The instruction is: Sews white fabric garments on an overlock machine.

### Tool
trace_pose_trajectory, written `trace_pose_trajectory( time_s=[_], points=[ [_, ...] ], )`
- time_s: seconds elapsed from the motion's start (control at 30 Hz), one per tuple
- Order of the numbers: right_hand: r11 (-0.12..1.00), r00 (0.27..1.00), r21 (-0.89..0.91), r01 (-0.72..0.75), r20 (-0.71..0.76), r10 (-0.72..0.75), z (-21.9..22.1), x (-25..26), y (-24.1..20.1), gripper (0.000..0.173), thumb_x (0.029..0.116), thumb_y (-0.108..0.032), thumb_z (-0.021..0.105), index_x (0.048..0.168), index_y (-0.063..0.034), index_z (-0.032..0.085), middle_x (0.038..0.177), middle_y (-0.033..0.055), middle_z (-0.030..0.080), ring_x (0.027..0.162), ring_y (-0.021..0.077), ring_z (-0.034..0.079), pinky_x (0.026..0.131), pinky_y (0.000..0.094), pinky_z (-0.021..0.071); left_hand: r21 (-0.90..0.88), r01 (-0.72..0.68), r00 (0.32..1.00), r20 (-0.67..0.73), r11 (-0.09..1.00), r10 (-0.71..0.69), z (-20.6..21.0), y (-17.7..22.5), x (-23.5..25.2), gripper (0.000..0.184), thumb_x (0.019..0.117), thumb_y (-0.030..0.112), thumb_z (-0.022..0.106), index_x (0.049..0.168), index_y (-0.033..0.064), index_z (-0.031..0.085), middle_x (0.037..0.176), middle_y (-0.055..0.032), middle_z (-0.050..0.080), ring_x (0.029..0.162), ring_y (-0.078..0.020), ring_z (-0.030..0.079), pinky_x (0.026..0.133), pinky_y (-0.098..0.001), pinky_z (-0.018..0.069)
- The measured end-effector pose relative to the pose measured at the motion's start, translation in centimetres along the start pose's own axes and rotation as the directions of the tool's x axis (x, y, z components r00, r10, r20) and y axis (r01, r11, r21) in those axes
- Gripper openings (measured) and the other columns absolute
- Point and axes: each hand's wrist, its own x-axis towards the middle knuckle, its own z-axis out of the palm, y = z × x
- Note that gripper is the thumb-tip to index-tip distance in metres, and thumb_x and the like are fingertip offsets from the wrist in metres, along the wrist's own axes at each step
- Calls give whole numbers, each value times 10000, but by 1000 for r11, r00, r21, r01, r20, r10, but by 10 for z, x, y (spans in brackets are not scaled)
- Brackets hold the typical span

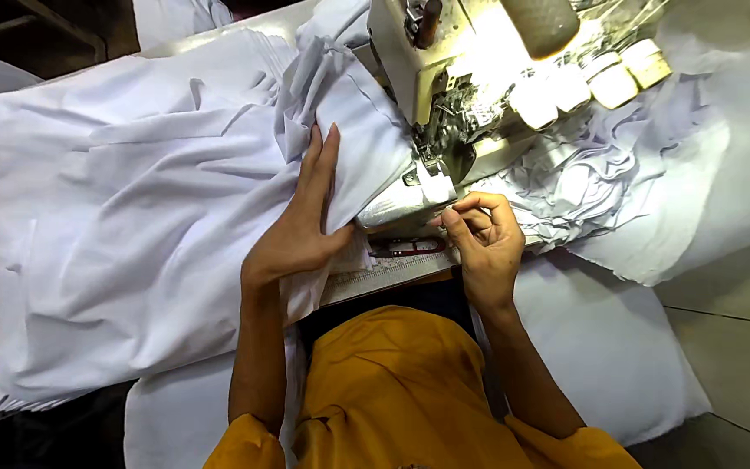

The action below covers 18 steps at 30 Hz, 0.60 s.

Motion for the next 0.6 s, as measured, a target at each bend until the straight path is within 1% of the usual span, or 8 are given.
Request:
trace_pose_trajectory(
  time_s=[0.07,0.13,0.2,0.27,0.33,0.4,0.5,0.6],
  points=[
    [993,1000,-121,5,22,-2,-3,-4,2,182,987,-68,652,1161,-93,604,927,25,752,829,118,728,738,253,608,-204,87,993,-60,975,-101,-3,-4,3,968,946,401,663,1651,50,101,1716,-113,158,1565,-187,226,1267,-368,282],
    [923,997,-379,70,64,-49,-5,-9,8,196,981,-166,674,1155,-81,644,968,2,711,859,82,668,770,250,564,-269,186,946,-211,945,-246,3,0,14,947,966,503,638,1643,57,148,1635,-134,362,1468,-173,423,1192,-353,414],
    [785,983,-596,169,164,-86,-6,-14,14,308,968,-307,702,1145,-57,675,1032,64,679,958,184,614,849,358,514,-175,329,854,-365,928,-371,14,9,30,901,966,506,649,1619,49,230,1510,-171,510,1341,-198,561,1108,-383,489],
    [645,945,-703,300,311,-101,-4,-18,18,369,957,-388,701,1105,-50,718,1063,136,678,1031,322,604,898,493,487,-22,426,779,-499,904,-379,19,9,44,731,982,481,625,1528,37,427,1327,-167,640,1162,-235,658,1000,-450,538],
    [525,898,-741,419,425,-117,1,-22,22,375,972,-399,667,1098,-49,720,1037,181,659,994,386,611,863,550,474,76,442,744,-588,894,-317,13,3,50,437,1028,352,565,1328,38,617,1061,-132,717,927,-241,695,828,-467,555],
    [426,855,-749,508,499,-142,6,-25,24,357,1012,-368,608,1117,-40,703,985,186,656,935,398,623,849,559,472,105,395,730,-639,913,-243,3,-5,49,282,1031,243,556,1196,54,684,939,-88,720,808,-193,685,747,-410,554],
    [327,812,-747,579,565,-146,9,-29,27,322,1036,-273,568,1142,13,671,968,218,645,902,426,631,811,559,489,94,279,699,-702,956,-135,-5,-15,40,235,1049,180,532,1163,49,691,993,-67,715,820,-118,677,760,-291,562],
    [329,800,-736,592,587,-125,3,-33,20,221,1040,-132,541,1060,45,671,904,210,618,834,390,632,730,466,529,50,168,700,-710,984,-84,-13,-15,24,250,1066,137,498,1175,8,682,1060,-84,719,891,-92,682,798,-260,560]
  ],
)
